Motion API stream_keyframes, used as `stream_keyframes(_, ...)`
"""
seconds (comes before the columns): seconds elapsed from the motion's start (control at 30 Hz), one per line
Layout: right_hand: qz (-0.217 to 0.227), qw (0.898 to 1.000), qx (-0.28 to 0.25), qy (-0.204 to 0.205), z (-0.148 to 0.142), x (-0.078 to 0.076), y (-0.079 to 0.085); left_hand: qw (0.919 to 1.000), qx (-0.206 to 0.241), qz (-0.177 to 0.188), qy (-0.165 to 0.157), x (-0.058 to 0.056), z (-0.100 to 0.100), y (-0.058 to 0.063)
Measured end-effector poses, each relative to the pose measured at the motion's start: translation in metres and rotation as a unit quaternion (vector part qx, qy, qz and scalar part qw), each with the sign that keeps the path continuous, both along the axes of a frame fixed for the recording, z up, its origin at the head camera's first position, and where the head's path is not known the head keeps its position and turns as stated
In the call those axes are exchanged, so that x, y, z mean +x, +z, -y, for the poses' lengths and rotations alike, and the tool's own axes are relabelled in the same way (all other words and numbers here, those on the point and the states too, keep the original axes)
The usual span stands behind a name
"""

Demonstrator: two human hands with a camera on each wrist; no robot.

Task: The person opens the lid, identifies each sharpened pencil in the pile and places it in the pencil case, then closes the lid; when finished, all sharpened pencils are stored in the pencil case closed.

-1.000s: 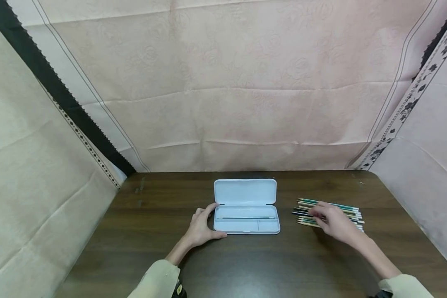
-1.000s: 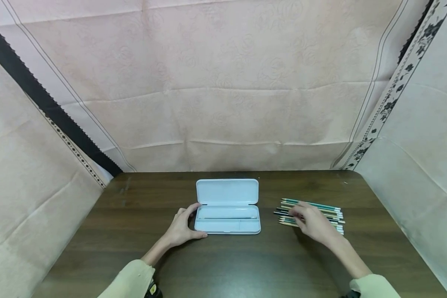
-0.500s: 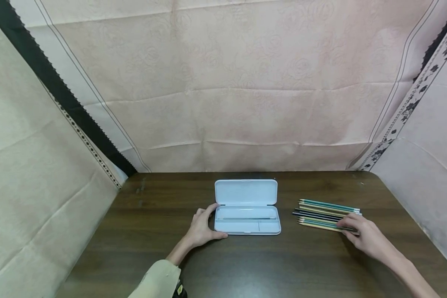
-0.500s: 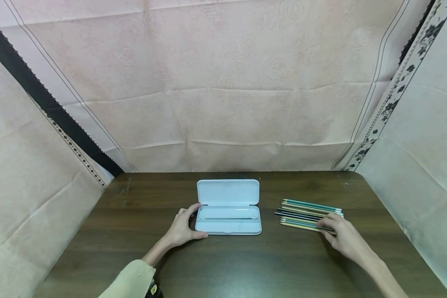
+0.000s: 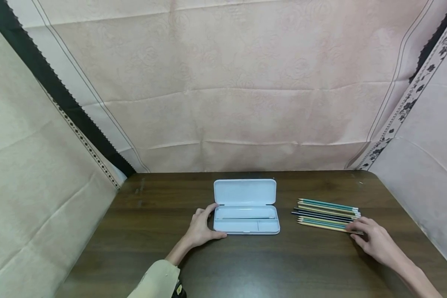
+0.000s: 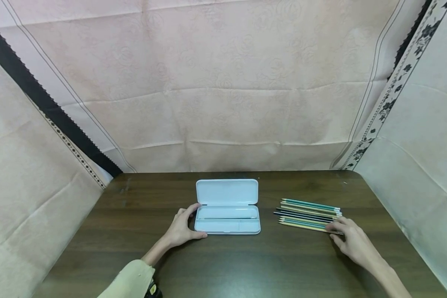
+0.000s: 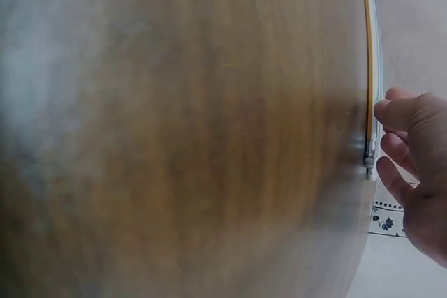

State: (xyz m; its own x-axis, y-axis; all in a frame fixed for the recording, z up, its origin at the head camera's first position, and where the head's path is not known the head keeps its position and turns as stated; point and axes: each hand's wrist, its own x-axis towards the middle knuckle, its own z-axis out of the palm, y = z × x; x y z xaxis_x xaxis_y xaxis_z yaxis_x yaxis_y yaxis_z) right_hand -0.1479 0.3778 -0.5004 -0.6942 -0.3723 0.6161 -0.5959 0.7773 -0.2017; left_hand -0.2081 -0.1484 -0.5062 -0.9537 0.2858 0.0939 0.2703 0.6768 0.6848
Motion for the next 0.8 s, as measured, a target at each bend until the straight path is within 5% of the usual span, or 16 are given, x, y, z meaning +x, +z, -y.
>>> stream_keyframes(0.8,0.009,0.999,0.041,-0.021,-0.0042,-0.0037,-0.0034,1.0,0.004,-0.007,-0.003,0.0004,0.0006,0.0001)
